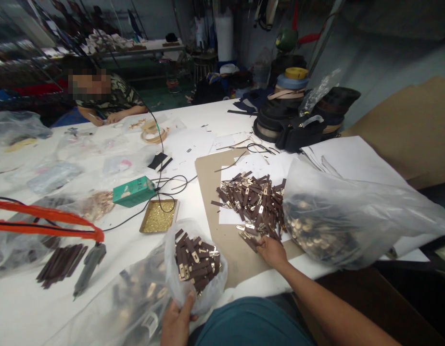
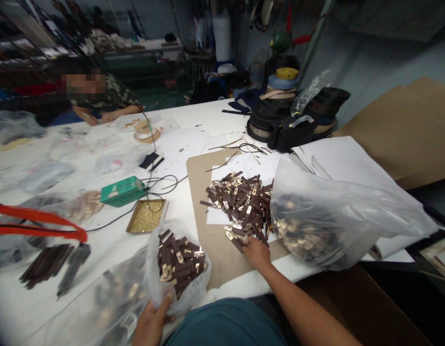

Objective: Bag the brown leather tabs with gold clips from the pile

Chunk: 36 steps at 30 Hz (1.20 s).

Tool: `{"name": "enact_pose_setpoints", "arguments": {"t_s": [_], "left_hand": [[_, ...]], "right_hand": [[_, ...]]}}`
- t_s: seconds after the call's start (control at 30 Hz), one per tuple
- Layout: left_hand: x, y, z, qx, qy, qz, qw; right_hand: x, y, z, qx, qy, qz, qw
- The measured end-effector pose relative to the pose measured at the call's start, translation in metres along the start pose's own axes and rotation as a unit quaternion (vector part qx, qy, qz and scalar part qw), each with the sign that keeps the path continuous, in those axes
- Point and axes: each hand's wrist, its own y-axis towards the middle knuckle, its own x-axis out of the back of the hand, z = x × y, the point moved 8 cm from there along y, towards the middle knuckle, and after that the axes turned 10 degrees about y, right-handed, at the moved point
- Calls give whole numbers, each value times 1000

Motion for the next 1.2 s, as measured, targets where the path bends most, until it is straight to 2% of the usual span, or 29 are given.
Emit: {"name": "enact_pose_setpoints", "arguments": {"t_s": [0.13, 0.33, 0.43, 0.57, 0.67, 0.8, 0.87, 0.97, 1.1, 1.2], "left_hand": [[-2, -2, 2, 5, 2, 4, 1000], [-2, -14, -12, -21, -25, -52, 998], [-1, -12, -13, -17, -28, -46, 998], [-2, -8, -11, -3, -37, -25, 999], [-3, -10, -13, -9, -30, -36, 999], [-1, -16, -19, -27, -10, -71, 997], [-3, -16, -17, -17, -5, -54, 998], [-5, -14, -15, -8, -5, -38, 999], [-4, -14, -16, -24, -12, -69, 997], [-6, -10, -11, -22, -13, -55, 998]], "right_hand": [[0, -1, 11, 60, -20, -45, 997], [-8, 1, 12, 76, 9, -57, 995], [-3, 2, 12, 88, 23, -69, 993], [2, 4, 7, 68, 34, -63, 995], [1, 4, 2, 44, 39, -56, 997], [-7, -1, 10, 101, 2, -55, 993], [-11, -4, 14, 123, -26, -63, 990], [-17, -5, 18, 128, -47, -65, 988], [-21, 0, 19, 111, -13, -59, 992], [-23, 4, 20, 123, 4, -55, 991]]}}
